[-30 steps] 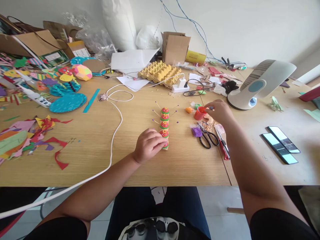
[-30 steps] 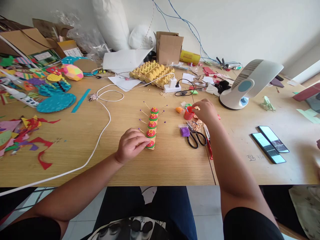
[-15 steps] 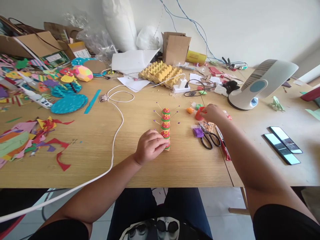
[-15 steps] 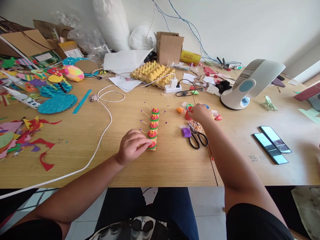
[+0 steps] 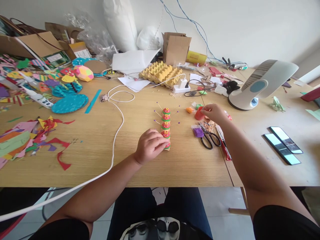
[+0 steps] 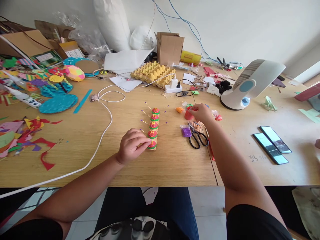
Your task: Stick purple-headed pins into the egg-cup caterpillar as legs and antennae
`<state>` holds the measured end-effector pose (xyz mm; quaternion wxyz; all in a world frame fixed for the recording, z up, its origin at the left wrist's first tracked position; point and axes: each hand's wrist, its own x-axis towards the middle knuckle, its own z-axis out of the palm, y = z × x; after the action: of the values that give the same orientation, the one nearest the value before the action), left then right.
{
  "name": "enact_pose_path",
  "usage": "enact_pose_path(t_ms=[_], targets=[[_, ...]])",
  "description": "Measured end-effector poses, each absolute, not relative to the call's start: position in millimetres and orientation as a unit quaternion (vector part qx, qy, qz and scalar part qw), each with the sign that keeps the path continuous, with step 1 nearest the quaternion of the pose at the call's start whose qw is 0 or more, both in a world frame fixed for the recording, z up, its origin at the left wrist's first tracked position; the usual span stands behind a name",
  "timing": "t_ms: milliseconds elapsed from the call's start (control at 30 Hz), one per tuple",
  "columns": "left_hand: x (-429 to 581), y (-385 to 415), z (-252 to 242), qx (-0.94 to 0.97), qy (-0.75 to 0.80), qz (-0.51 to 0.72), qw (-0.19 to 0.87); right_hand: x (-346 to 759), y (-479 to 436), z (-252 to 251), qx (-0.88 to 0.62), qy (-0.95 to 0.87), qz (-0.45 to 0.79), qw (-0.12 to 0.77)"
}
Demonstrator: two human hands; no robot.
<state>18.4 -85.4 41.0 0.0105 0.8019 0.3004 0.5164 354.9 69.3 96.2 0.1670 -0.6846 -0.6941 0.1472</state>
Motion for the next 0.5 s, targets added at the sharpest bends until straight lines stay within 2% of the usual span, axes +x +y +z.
enact_pose_path(t_ms=[133, 233, 400, 500], targets=[[18, -85, 41, 0.801, 0.302, 0.517, 0.014, 360, 74, 99, -0.706, -0.66, 0.186, 0.179], [18, -85, 41, 0.8, 0.302, 0.518, 0.015, 367, 85, 100, -0.7, -0.671, 0.193, 0.149], [18, -85, 40, 0.801, 0.297, 0.519, 0.018, 366, 105, 106, -0.683, -0.728, 0.064, 0.01], [18, -84, 40, 0.802, 0.3, 0.517, 0.018, 353, 113, 114, -0.662, -0.742, 0.041, -0.097]])
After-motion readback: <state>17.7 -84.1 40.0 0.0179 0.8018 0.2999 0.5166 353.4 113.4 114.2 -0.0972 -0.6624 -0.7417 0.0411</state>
